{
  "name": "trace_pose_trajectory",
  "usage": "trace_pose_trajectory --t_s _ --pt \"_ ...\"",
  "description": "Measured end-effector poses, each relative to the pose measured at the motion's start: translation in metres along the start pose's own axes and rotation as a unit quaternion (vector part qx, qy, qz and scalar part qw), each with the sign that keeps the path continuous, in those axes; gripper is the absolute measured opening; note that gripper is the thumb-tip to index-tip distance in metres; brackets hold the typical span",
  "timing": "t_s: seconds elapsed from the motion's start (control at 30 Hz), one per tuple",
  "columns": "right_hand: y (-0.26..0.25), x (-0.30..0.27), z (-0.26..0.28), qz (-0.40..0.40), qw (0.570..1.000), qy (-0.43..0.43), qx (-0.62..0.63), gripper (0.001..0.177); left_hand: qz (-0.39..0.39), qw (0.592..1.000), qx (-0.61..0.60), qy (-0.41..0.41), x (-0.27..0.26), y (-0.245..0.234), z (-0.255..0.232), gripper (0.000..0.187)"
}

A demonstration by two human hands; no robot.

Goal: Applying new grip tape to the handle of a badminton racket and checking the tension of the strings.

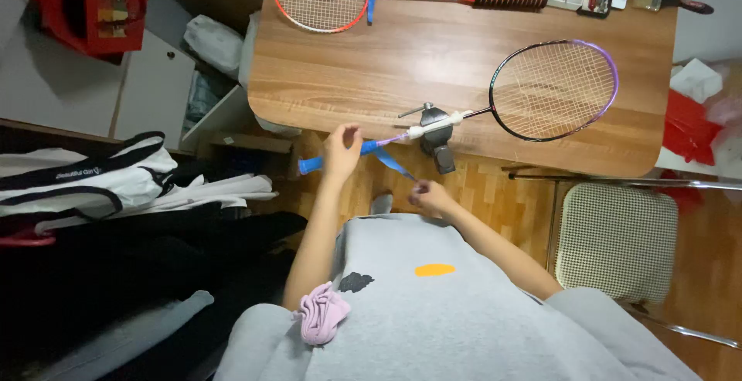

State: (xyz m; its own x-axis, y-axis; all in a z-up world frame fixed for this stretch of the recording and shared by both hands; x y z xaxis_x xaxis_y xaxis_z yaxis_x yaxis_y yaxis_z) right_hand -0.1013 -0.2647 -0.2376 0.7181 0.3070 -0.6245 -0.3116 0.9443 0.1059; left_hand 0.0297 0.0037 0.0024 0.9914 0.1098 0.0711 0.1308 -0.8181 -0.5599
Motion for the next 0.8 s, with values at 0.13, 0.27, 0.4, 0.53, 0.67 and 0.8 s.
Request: trace_pose_trajectory --t_s 0.13,0.27,0.4,0.53,0.67,0.8 --pt "-0.008 -0.048 0.072 -0.038 0.981 0.178 0.066 0.033 0.142 0.986 0.053 -0.068 0.012 0.018 0.002 0.038" --pt "0.014 -0.101 0.173 -0.024 0.983 0.107 -0.149 0.057 0.221 0.967 0.095 -0.08 0.022 0.05 0.054 0.033" --pt "0.037 -0.107 0.214 0.028 0.95 -0.203 -0.235 0.058 0.191 0.953 -0.18 -0.149 0.024 0.069 0.083 0.035" --pt "0.057 -0.102 0.253 0.053 0.973 -0.211 -0.081 0.068 0.156 0.94 -0.288 -0.1 0.022 0.042 0.03 0.025" --pt "0.071 -0.087 0.268 0.117 0.967 -0.215 0.065 0.081 0.18 0.905 -0.376 -0.083 0.004 0.006 -0.038 0.022" --pt "0.077 -0.05 0.229 0.112 0.938 -0.314 -0.094 0.052 0.221 0.884 -0.394 -0.121 -0.021 -0.038 -0.1 0.023"
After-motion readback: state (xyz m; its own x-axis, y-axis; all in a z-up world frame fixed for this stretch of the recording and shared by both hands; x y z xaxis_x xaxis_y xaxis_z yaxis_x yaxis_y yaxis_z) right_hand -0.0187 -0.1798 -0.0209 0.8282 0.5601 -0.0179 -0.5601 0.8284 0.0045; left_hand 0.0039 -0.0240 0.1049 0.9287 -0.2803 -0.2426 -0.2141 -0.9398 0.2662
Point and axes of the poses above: each hand's wrist, its own x-axis towards the middle knuckle, its own y-axis out of the palm, z = x × y, the point moved 3 cm from there along x, towards the middle knuckle, and after that the axes turned 1 degree about z, right-handed, at the moved point
